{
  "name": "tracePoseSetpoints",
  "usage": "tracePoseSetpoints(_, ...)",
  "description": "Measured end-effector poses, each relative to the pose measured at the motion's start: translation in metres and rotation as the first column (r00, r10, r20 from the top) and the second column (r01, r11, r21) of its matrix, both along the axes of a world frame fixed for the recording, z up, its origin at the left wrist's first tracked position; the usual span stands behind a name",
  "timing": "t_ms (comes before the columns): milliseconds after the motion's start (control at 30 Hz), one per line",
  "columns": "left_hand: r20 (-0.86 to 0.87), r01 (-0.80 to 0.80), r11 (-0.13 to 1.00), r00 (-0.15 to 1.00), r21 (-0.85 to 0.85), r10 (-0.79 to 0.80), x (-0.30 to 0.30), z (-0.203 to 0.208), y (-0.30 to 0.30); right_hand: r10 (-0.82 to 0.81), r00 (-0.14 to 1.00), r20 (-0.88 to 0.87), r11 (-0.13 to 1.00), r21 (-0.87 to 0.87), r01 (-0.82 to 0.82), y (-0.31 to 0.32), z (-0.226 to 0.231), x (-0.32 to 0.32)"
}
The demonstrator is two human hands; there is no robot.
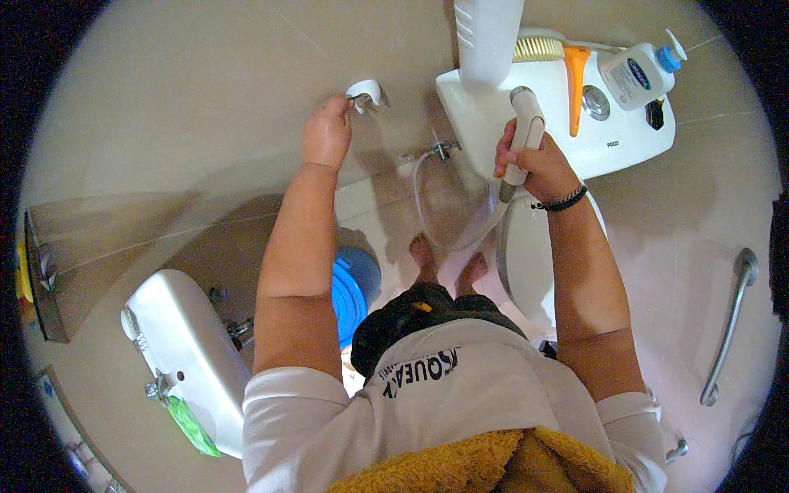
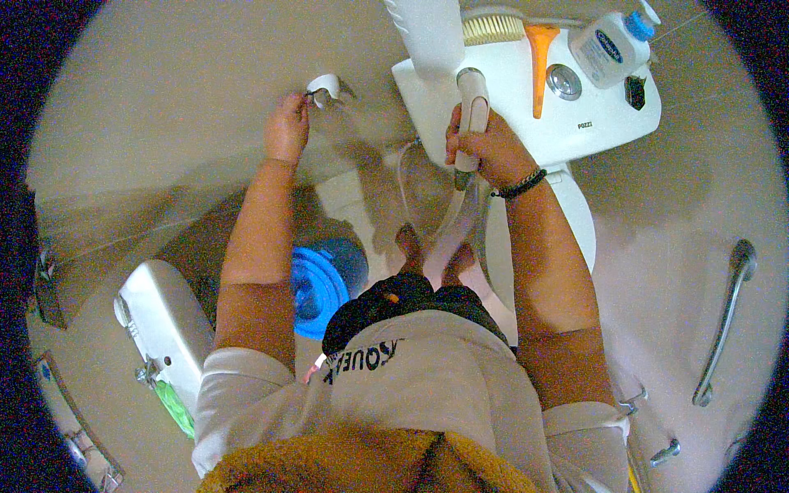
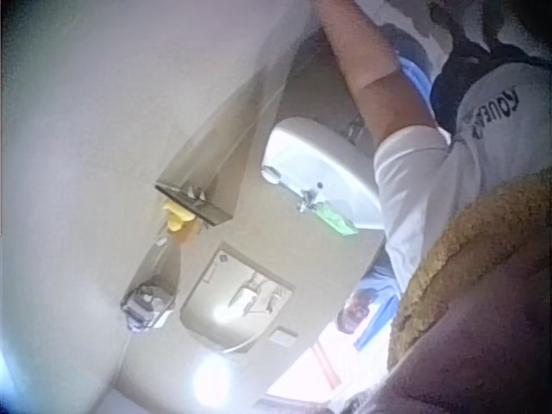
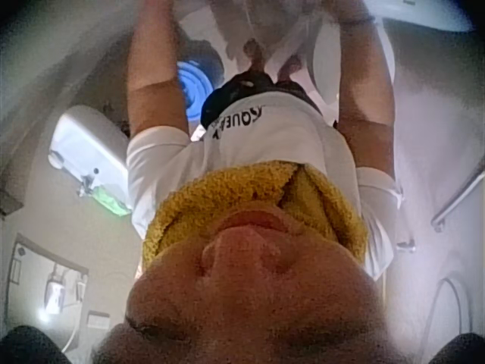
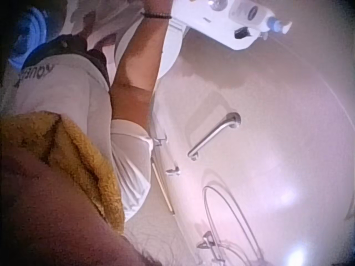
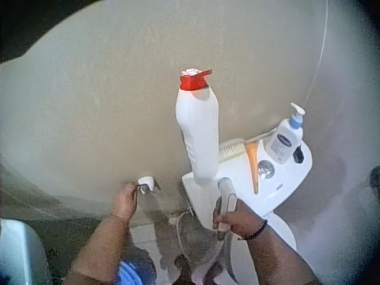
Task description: The person unscrews the head of a bidet sprayer, handles a small mesh filter part, reattaches the sprayer head by hand, and places the sprayer into a wall mount.
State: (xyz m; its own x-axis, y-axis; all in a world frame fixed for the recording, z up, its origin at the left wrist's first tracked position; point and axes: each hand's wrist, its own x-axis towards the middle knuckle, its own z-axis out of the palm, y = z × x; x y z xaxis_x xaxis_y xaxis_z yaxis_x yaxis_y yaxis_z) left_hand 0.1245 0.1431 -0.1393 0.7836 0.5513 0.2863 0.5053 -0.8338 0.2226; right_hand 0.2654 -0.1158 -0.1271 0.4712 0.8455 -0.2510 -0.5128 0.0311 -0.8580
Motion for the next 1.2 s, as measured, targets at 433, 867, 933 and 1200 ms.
tracePoseSetpoints(433, -0.115, 0.151, 0.985, 0.983, 0.078, -0.142, -0.006, 0.006, 0.006, -0.014, 0.999, -0.029, 1.0, 0.009, 0.015, -0.001, 0.002, 0.0)
tracePoseSetpoints(867, 0.052, 0.229, 0.952, 0.968, 0.202, -0.244, -0.021, 0.007, -0.01, 0.0, 1.0, 0.003, 1.0, -0.003, 0.0, -0.002, -0.003, 0.003)
tracePoseSetpoints(933, -0.016, 0.049, 0.994, 0.999, 0.095, -0.048, -0.016, 0.01, -0.018, 0.025, 0.999, 0.022, 1.0, 0.009, -0.025, -0.003, -0.005, 0.005)
tracePoseSetpoints(1200, -0.082, -0.024, 0.995, 0.996, 0.095, 0.031, -0.002, -0.004, -0.021, 0.011, 1.0, 0.006, 0.999, 0.046, -0.011, -0.004, -0.002, 0.001)
